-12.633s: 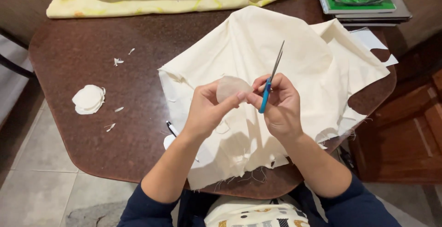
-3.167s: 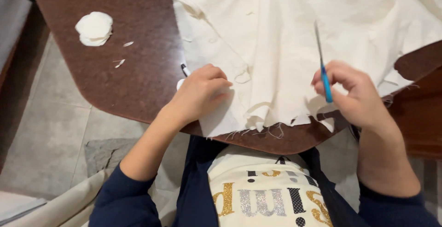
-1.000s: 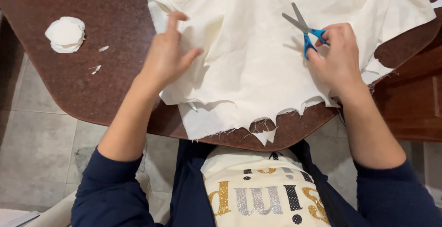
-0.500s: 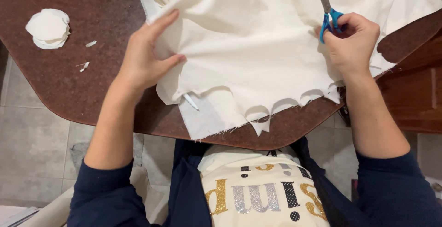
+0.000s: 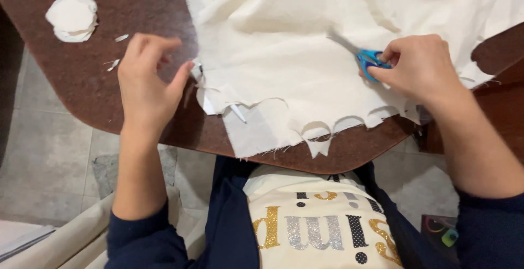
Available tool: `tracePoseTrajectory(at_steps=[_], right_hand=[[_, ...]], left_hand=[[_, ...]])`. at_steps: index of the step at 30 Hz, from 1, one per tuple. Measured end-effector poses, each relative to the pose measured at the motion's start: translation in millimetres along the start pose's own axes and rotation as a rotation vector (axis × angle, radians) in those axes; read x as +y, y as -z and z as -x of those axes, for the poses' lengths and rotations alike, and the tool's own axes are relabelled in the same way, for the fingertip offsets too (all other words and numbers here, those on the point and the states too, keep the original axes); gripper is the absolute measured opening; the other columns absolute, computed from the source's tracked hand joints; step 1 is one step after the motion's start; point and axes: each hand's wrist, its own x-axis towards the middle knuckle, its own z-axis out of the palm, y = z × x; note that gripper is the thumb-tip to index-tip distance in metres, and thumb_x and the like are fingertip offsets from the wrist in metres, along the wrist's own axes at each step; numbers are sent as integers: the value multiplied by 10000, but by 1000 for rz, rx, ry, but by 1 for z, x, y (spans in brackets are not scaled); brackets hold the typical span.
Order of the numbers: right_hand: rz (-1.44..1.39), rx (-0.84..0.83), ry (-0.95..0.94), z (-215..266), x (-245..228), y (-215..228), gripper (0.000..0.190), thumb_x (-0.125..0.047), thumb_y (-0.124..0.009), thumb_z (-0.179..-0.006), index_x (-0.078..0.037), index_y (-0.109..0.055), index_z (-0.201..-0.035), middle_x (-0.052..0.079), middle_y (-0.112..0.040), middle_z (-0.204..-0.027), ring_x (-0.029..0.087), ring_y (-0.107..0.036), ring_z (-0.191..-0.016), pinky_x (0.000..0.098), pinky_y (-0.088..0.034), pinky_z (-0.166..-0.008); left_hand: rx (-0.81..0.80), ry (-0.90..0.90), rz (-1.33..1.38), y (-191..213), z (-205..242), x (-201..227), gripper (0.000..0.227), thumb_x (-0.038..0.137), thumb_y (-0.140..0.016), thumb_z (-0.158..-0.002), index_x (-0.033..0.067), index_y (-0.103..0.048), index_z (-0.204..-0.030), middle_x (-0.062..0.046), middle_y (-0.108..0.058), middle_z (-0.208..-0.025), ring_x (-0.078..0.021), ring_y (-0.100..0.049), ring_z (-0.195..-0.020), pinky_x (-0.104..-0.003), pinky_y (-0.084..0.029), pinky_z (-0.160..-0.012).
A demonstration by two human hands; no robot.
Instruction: Trace a circular template onto fabric and cut out the shapes with scissors
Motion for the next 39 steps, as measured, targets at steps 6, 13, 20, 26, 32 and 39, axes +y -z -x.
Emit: tracePoseTrajectory(at_steps=[6,13,20,26,32,39], right_hand=[[133,-353,-61,-5,-57,66,314,-446,-768,-916,-170,-824,-1055,24,-826,-882,207,-749,-808,356,-542,-819],[-445,-190,608,24,-201,-11,244,-364,-741,-906,-141,-794,-822,20,-726,-633,218,-728,-658,319,-578,-664],[-146,-379,545,4,-229,-34,299,-414,-741,-830,-154,-736,-685,57,-679,-590,311,-730,-620,415,-594,-558],[-198,-463,484,19,-229,-4,282,-364,-770,-797,-108,-767,-677,113,-719,-622,356,-741,-654,456,-607,-605],[-236,-395,461,14,-235,-39,334,-433,-764,-794,-119,-730,-688,156,-707,-657,427,-733,-721,515,-590,-626],[-470,-794,547,62,-195,20,191,-239,-742,-737,-71,-688,-665,120,-686,-569,333,-710,-597,409,-572,-582]], left_hand=[[-246,-20,112,2,58,18,99,47,-796,-854,134,-783,-898,-47,-740,-910,-238,-664,-848,-355,-513,-784],[-58,-139,-87,-18,79,16,105,152,-813,-909,121,-773,-1000,-18,-767,-1057,-227,-696,-1058,-350,-537,-888],[-150,-275,-83,-3,114,12,374,255,-847,-792,89,-758,-1115,-60,-749,-1118,-276,-659,-1110,-446,-491,-1014],[-60,-319,6,-2,126,23,54,93,-736,-919,118,-769,-954,-12,-734,-955,-224,-696,-961,-384,-553,-916],[46,-18,571,2,57,50,94,8,-547,-1015,28,-632,-1048,-134,-742,-1147,-345,-699,-1128,-468,-546,-962],[-367,91,365,-51,-18,20,118,52,-379,-1072,-30,-389,-1157,-362,-655,-1250,-617,-602,-1088,-737,-448,-904]])
